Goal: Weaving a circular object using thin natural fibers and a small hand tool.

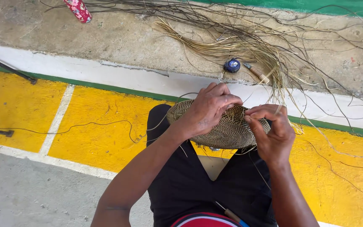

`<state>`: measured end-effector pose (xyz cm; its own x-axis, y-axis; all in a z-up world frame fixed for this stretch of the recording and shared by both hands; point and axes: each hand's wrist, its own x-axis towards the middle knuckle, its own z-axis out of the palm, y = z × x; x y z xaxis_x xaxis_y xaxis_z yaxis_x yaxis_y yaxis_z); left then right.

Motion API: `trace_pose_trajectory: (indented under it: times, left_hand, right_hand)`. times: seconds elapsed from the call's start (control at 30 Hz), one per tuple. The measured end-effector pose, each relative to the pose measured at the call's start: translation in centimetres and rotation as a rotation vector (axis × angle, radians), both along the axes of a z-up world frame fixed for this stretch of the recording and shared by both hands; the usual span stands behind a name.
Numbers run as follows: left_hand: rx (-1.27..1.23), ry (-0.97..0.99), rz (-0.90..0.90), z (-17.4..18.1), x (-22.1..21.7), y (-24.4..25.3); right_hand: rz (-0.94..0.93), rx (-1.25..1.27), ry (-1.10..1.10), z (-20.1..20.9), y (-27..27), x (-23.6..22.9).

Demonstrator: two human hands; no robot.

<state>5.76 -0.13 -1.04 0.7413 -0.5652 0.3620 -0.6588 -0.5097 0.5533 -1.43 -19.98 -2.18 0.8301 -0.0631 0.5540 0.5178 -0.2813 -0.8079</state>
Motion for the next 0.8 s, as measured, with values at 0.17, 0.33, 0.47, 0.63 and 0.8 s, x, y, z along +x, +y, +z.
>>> trace_pose_trajectory:
  times: [0.17, 0.33, 0.47, 0.63, 0.8]
  left_hand:
    - [-0.001, 0.023, 0.004, 0.4, -0.4, 0.0]
    - [-0.009, 0.013, 0.005, 0.5, -0.6, 0.0]
    - [0.014, -0.002, 0.015, 0.4, -0.5, 0.0]
    - [0.004, 0.000, 0.020, 0.5, -0.8, -0.2]
    - [-0.037, -0.061, 0.033, 0.5, -1.3, -0.1]
  right_hand:
    - [-0.071, -0.203, -0.062, -0.1, 0.4, 0.6]
    - [-0.088, -0.223, -0.068, 0.2, 0.7, 0.7]
    - [-0.139, -0.331, -0.115, 0.3, 0.7, 0.8]
    - [-0.163, -0.340, -0.148, -0.6, 0.6, 1.2]
    - [-0.132, -0.379, -0.107, -0.9, 0.4, 1.5]
